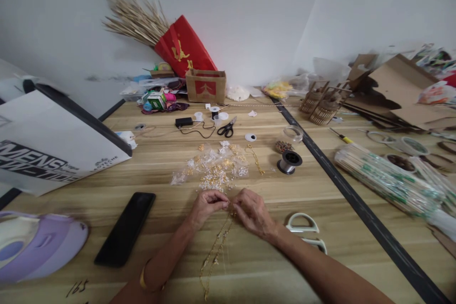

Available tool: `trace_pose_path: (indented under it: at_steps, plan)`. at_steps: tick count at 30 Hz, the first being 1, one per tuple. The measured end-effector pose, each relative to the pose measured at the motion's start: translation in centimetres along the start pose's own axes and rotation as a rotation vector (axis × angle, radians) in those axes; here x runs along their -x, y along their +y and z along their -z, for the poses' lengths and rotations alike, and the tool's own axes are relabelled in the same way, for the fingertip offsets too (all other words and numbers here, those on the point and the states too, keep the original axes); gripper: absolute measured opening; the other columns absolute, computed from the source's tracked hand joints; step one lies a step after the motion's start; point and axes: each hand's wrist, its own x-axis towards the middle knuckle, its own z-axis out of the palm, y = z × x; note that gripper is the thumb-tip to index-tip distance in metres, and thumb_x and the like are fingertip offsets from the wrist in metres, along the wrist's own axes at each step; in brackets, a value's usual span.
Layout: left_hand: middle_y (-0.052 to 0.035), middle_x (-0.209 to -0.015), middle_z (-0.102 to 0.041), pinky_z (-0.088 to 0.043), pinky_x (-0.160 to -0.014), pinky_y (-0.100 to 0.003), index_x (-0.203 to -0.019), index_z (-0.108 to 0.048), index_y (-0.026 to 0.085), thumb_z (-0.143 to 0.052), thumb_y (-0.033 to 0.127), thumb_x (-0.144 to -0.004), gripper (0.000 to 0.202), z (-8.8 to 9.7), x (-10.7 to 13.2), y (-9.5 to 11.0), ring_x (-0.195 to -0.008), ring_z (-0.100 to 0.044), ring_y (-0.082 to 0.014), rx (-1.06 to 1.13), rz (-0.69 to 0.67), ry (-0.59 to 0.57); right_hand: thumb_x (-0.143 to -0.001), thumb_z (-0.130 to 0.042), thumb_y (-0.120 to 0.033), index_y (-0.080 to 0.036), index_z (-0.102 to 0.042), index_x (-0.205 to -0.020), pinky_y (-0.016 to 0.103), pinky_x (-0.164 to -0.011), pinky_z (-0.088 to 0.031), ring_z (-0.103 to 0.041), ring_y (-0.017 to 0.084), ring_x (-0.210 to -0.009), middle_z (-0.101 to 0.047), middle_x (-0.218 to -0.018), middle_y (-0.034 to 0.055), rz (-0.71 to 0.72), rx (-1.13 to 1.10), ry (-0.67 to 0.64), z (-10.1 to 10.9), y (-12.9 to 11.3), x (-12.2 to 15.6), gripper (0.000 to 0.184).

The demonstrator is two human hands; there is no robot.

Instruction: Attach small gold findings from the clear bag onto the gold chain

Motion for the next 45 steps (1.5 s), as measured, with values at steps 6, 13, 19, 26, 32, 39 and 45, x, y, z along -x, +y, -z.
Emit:
trace_pose_path:
  at_steps: [6,13,19,26,32,39,45]
  plan:
    - [-0.0008,-0.058,-0.067,-0.047,-0.059,-0.023,-0.065,-0.069,0.012,-0.080,0.025,-0.055,0.019,-0.02,0.00,-0.12,-0.056,-0.059,-0.0116,0.036,0.008,-0.008,-0.088,-0.048,-0.015,-0.019,-0.052,-0.085,0.026,-0.060,-0.041,-0.050,0.015,-0.066,-0.055,-0.073,0.0034,0.014,0.009,-0.009,-0.09,0.20,0.11,0.007]
    - [-0.0018,-0.059,-0.066,-0.046,-0.059,-0.024,-0.065,-0.068,0.012,-0.079,0.026,-0.056,0.019,-0.04,0.01,0.13,-0.057,-0.058,-0.0124,0.000,-0.010,-0.014,-0.090,-0.046,-0.017,-0.019,-0.052,-0.086,0.027,-0.061,-0.042,-0.051,0.016,-0.066,-0.056,-0.074,0.0039,0.006,0.009,-0.033,-0.07,0.24,0.19,0.008]
    - [-0.0024,-0.063,-0.067,-0.046,-0.062,-0.024,-0.065,-0.067,0.013,-0.078,0.028,-0.058,0.019,0.03,-0.04,-0.03,-0.061,-0.059,-0.0132,-0.027,-0.034,-0.006,-0.089,-0.046,-0.016,-0.020,-0.052,-0.087,0.027,-0.061,-0.042,-0.051,0.016,-0.067,-0.057,-0.074,0.0041,0.018,-0.004,-0.017,-0.18,0.32,0.19,0.007]
    - [-0.0025,-0.064,-0.066,-0.045,-0.063,-0.024,-0.065,-0.068,0.013,-0.076,0.026,-0.059,0.017,0.14,-0.14,-0.31,-0.063,-0.059,-0.0138,-0.044,-0.052,-0.004,-0.088,-0.047,-0.016,-0.020,-0.052,-0.086,0.028,-0.061,-0.042,-0.051,0.016,-0.067,-0.057,-0.074,0.0039,0.011,-0.001,-0.024,-0.15,0.35,0.27,0.007]
    - [-0.0032,-0.066,-0.067,-0.046,-0.064,-0.024,-0.064,-0.069,0.013,-0.076,0.025,-0.059,0.014,0.10,-0.12,-0.18,-0.065,-0.060,-0.0146,-0.054,-0.066,-0.024,-0.089,-0.047,-0.016,-0.020,-0.053,-0.086,0.028,-0.062,-0.042,-0.052,0.017,-0.068,-0.057,-0.074,0.0044,-0.007,0.015,-0.033,-0.13,0.35,0.30,0.007]
    - [-0.0034,-0.067,-0.068,-0.048,-0.064,-0.025,-0.070,-0.068,0.013,-0.078,0.029,-0.058,0.023,0.13,-0.13,-0.51,-0.064,-0.061,-0.0143,-0.040,-0.045,-0.022,-0.089,-0.046,-0.017,-0.020,-0.053,-0.088,0.028,-0.063,-0.043,-0.052,0.016,-0.068,-0.057,-0.075,0.0044,-0.002,-0.001,-0.039,-0.06,0.33,0.25,0.007]
    - [-0.0031,-0.068,-0.068,-0.048,-0.065,-0.024,-0.072,-0.066,0.012,-0.079,0.026,-0.058,0.024,0.06,-0.06,-0.39,-0.065,-0.061,-0.0137,-0.011,-0.051,-0.007,-0.089,-0.046,-0.016,-0.020,-0.052,-0.087,0.028,-0.062,-0.042,-0.051,0.016,-0.067,-0.056,-0.075,0.0042,0.000,0.004,-0.040,-0.13,0.38,0.28,0.007]
